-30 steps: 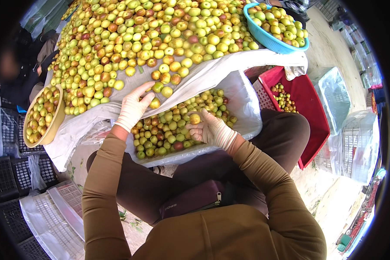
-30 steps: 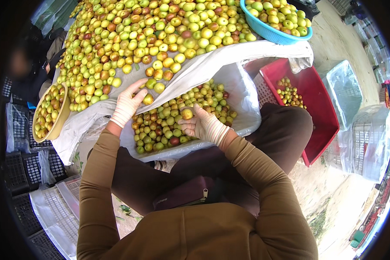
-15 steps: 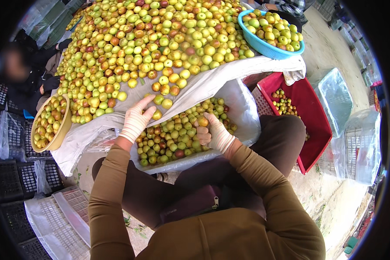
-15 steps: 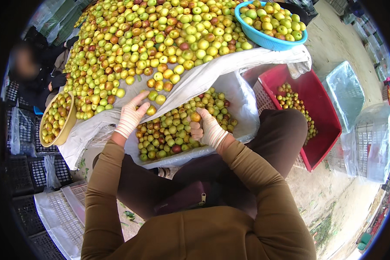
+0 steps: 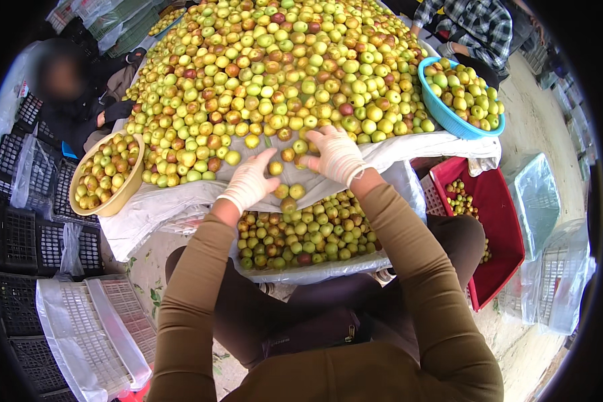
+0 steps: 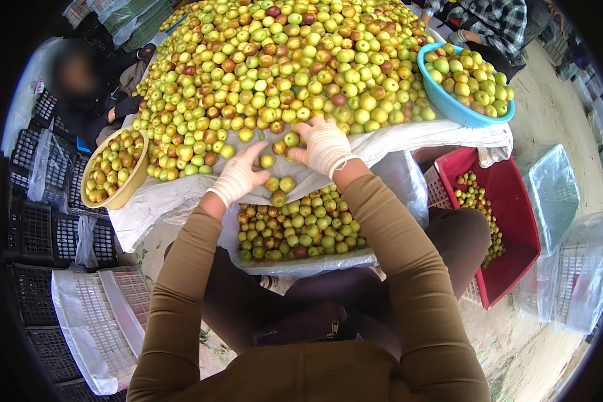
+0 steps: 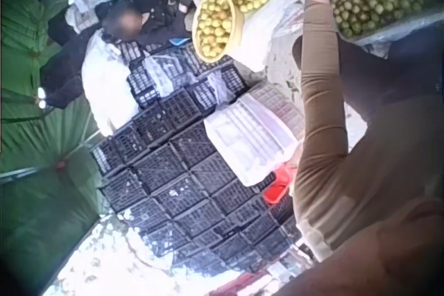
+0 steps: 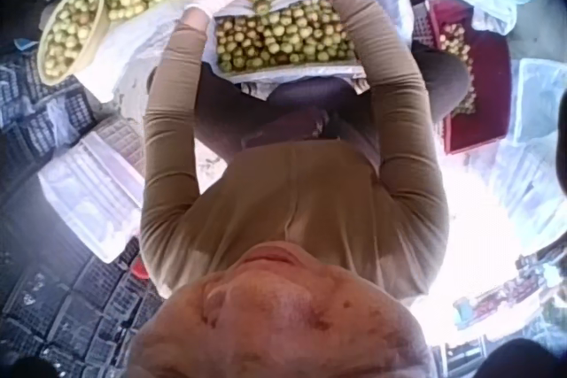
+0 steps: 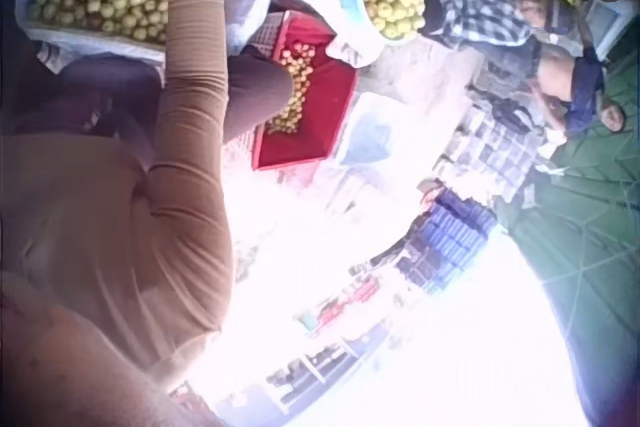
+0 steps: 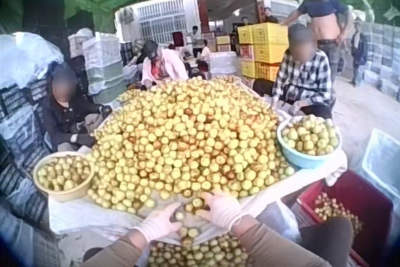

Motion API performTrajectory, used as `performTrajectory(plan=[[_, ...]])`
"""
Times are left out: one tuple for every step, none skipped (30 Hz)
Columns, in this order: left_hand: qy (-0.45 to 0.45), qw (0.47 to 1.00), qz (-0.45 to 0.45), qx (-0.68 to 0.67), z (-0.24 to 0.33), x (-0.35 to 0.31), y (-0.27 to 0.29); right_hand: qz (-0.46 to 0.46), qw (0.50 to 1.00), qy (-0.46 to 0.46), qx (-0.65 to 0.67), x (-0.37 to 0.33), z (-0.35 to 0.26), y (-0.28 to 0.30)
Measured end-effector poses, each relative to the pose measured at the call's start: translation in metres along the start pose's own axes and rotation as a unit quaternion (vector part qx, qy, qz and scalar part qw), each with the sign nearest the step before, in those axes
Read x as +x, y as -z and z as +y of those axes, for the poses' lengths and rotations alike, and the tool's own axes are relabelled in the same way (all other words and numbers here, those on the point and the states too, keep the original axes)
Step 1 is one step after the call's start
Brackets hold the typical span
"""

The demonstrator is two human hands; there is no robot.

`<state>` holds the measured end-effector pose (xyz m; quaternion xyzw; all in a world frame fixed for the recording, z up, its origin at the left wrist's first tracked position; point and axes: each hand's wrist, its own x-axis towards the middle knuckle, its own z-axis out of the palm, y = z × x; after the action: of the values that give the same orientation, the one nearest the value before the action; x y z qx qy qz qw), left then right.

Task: The person sits at a table and sorts green and yellow plums by hand, moving them from a large pile into a red crate. Other workers are visible nearby, and the setting appears to be an outdoor or semi-outdoor fruit processing area.

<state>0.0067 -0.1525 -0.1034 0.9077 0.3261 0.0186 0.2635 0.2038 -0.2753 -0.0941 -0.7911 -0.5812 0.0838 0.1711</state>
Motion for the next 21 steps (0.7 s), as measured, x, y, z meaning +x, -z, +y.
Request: performTrajectory(plan=[[-0.004,1.000,-0.008,-0.027,0.000,0.009,-0.003,-0.029,0.999,0.005,-0.011,0.011,-0.007,-0.001],[-0.009,0.998,-0.017,-0.056,0.001,0.016,-0.004,-0.060,0.998,0.008,-0.022,0.019,-0.013,-0.002],[-0.007,0.998,-0.038,-0.054,0.003,0.025,-0.006,-0.079,0.997,0.015,-0.014,0.023,-0.018,-0.003],[-0.005,0.997,-0.058,-0.051,0.004,0.032,-0.006,-0.099,0.995,0.012,0.000,0.025,-0.019,-0.002],[0.003,0.994,-0.086,-0.064,0.004,0.035,-0.006,-0.107,0.994,0.017,0.004,0.026,-0.019,-0.002],[0.008,0.994,-0.091,-0.053,0.005,0.035,-0.005,-0.114,0.993,0.023,0.009,0.026,-0.019,0.000],[-0.007,0.995,-0.087,-0.045,0.002,0.033,-0.004,-0.133,0.991,0.028,0.007,0.026,-0.019,0.002],[-0.024,0.995,-0.085,-0.036,0.001,0.030,-0.005,-0.143,0.989,0.032,0.022,0.024,-0.017,0.001],[-0.028,0.995,-0.090,-0.033,0.003,0.024,-0.003,-0.151,0.987,0.034,0.034,0.021,-0.016,0.001],[-0.041,0.996,-0.083,-0.016,-0.004,0.022,-0.008,-0.159,0.986,0.036,0.045,0.017,-0.015,0.000],[-0.043,0.994,-0.098,-0.005,-0.001,0.016,-0.005,-0.158,0.985,0.052,0.043,0.012,-0.011,-0.003],[-0.042,0.993,-0.113,0.004,0.005,0.006,0.001,-0.187,0.981,0.058,0.017,0.004,-0.016,0.004],[-0.037,0.992,-0.117,0.000,0.013,-0.004,0.008,-0.185,0.980,0.073,0.011,-0.003,-0.018,0.006],[-0.040,0.991,-0.120,-0.032,0.009,-0.005,0.010,-0.182,0.979,0.089,0.003,-0.009,-0.019,0.008],[-0.043,0.990,-0.123,-0.063,0.002,-0.006,0.012,-0.149,0.983,0.064,0.082,-0.008,-0.012,0.005],[-0.047,0.986,-0.126,-0.094,-0.003,-0.005,0.011,-0.115,0.980,0.038,0.160,-0.005,0.001,-0.003],[-0.026,0.988,-0.026,-0.147,-0.005,-0.002,0.009,-0.081,0.968,0.011,0.238,-0.001,0.009,-0.011],[0.022,0.995,0.039,-0.085,-0.004,0.013,0.008,-0.045,0.981,0.010,0.190,0.009,0.010,-0.013],[0.009,0.997,0.063,-0.041,-0.004,0.021,0.005,-0.045,0.985,0.013,0.165,0.015,0.006,-0.017],[-0.009,0.996,0.086,0.001,0.004,0.031,0.002,-0.044,0.989,0.011,0.138,0.019,0.002,-0.019],[-0.004,0.997,0.066,0.051,0.008,0.041,0.000,-0.053,0.991,0.023,0.118,0.026,-0.005,-0.024]])
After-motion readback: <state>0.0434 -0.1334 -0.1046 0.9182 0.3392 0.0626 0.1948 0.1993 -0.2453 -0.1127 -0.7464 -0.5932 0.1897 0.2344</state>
